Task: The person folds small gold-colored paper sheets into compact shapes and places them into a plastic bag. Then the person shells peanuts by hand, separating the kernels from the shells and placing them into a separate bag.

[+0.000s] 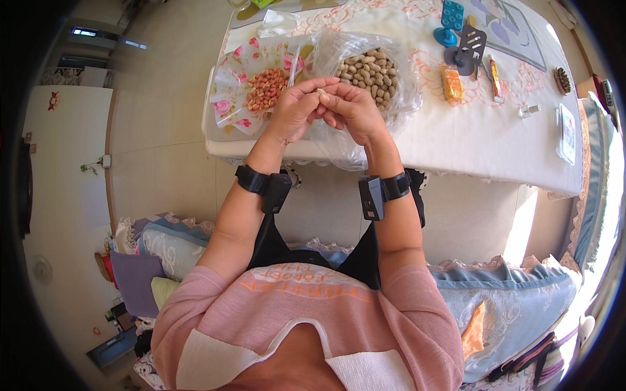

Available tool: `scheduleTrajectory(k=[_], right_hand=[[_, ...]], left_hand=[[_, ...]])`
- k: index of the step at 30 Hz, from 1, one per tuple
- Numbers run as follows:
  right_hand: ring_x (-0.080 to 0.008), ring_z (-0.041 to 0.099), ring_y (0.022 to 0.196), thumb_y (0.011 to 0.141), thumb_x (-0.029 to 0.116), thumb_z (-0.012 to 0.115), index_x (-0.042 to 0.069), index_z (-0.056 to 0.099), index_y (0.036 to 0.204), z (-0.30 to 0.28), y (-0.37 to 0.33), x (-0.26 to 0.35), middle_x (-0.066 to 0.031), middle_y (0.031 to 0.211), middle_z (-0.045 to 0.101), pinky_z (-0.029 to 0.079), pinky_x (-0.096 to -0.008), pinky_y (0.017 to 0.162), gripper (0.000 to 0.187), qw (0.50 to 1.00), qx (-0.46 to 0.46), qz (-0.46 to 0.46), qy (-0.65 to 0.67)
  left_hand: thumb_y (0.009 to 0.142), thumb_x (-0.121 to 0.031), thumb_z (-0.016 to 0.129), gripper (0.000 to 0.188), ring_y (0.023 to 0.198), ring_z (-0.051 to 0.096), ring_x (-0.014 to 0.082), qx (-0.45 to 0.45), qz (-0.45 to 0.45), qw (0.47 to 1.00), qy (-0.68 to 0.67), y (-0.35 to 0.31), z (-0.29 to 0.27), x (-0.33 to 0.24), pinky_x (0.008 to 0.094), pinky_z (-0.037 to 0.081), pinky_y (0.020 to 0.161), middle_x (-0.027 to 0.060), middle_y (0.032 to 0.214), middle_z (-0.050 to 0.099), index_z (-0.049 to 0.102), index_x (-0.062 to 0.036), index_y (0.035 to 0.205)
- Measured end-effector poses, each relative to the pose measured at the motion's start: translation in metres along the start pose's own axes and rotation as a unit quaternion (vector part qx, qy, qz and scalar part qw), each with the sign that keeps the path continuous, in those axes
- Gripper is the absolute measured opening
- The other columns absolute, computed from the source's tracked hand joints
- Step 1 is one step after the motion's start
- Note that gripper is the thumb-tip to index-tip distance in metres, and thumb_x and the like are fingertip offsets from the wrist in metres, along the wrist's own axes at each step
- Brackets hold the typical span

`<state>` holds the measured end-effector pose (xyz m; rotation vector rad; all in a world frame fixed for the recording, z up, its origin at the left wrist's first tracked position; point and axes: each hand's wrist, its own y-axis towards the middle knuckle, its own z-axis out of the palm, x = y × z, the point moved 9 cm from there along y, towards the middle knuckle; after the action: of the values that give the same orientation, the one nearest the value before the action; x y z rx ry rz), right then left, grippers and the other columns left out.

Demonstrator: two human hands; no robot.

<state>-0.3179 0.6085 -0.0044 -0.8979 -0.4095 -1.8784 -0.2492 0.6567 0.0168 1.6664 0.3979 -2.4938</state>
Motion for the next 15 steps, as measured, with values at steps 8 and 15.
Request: scheduleTrajectory(k=[8,15], right_hand=[[-0.0077,0.052,0.048,0.097,0.012,0.054,0.000,0.062,0.093,-0.006,0.002,-0.010,-0.0030,0.068,0.060,0.034,-0.0195,0.042,0.015,0.993,-0.081,-0.038,-0.072],[-0.0069,0.048,0.044,0.098,0.012,0.051,0.000,0.062,0.091,-0.007,-0.002,-0.008,-0.0003,0.062,0.056,0.033,-0.0218,0.039,0.018,0.974,-0.162,-0.083,-0.133]], left_hand=[[0.088,-0.002,0.040,0.039,0.046,0.053,0.0129,-0.095,0.047,0.991,0.083,0.005,0.001,0.001,0.0245,0.045,0.042,0.0099,0.075,0.064,0.063,0.0061,0.118],[0.088,-0.004,0.039,0.039,0.042,0.045,0.0078,-0.167,0.037,0.976,0.139,0.000,0.004,0.000,0.0222,0.036,0.037,0.0032,0.064,0.059,0.065,0.0030,0.116]])
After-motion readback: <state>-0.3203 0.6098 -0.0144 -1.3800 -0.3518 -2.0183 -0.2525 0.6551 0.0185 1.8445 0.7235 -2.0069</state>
